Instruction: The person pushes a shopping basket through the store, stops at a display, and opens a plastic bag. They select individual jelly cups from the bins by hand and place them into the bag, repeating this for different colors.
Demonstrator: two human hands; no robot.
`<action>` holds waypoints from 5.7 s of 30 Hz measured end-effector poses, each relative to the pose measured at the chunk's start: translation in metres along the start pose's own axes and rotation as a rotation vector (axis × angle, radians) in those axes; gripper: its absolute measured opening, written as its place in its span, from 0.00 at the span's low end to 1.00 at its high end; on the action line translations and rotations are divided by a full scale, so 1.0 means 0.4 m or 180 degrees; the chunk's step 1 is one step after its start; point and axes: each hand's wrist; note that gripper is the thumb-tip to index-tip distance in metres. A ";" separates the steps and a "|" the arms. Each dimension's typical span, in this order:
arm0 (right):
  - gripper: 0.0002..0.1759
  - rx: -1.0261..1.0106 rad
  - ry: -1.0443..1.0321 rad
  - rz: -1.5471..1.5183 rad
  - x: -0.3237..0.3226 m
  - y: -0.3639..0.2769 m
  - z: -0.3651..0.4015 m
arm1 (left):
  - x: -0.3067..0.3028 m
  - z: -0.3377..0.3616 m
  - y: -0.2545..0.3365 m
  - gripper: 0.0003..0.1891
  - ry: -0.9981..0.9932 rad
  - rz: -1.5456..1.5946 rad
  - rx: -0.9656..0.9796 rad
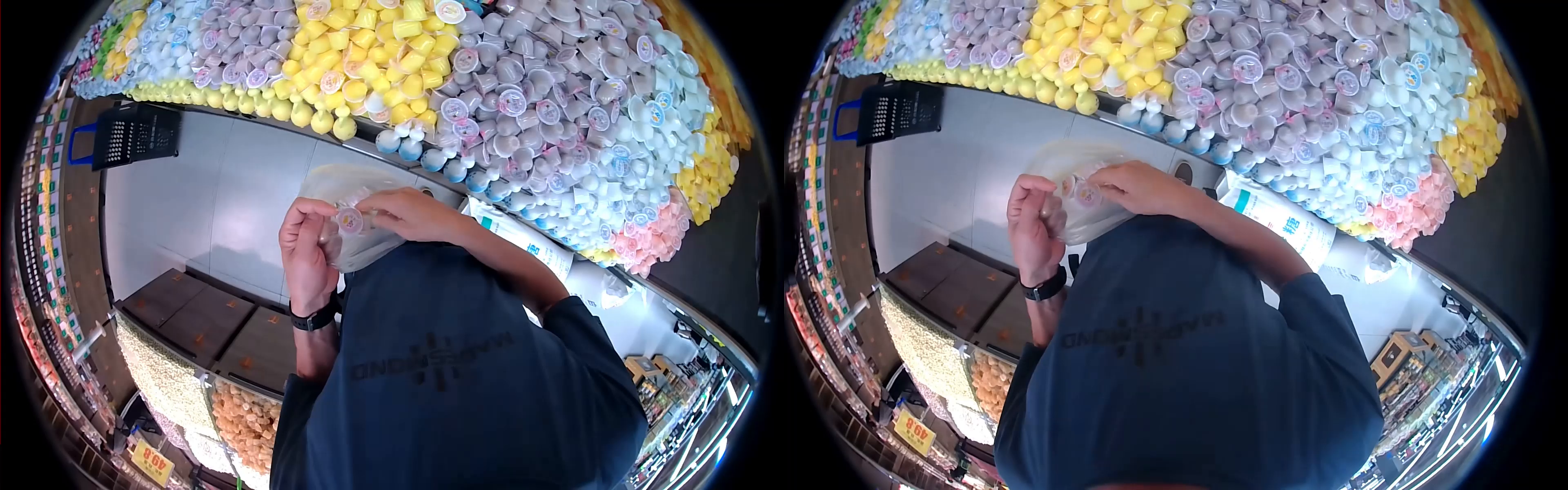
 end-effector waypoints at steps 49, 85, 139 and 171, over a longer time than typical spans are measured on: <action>0.16 0.0298 0.0838 0.0170 -0.015 -0.001 0.056 | 0.023 0.029 0.009 0.08 -0.0317 -0.0072 -0.0064; 0.24 0.2011 0.2880 0.4128 -0.731 0.294 0.411 | 0.040 0.043 -0.009 0.06 -0.0188 -0.0006 -0.0187; 0.18 0.0332 0.2053 0.4237 -0.604 0.224 0.218 | -0.011 0.034 -0.006 0.07 -0.0164 0.0142 -0.0084; 0.13 0.0306 0.0055 -0.0439 0.013 -0.054 -0.069 | -0.098 0.034 0.104 0.10 -0.0113 0.0175 -0.0066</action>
Point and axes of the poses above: each hand's wrist, its own z-axis away from the middle knuckle, its own x-axis out of the palm, y = z × x, and after that the axes turned 11 degrees about z, right-handed
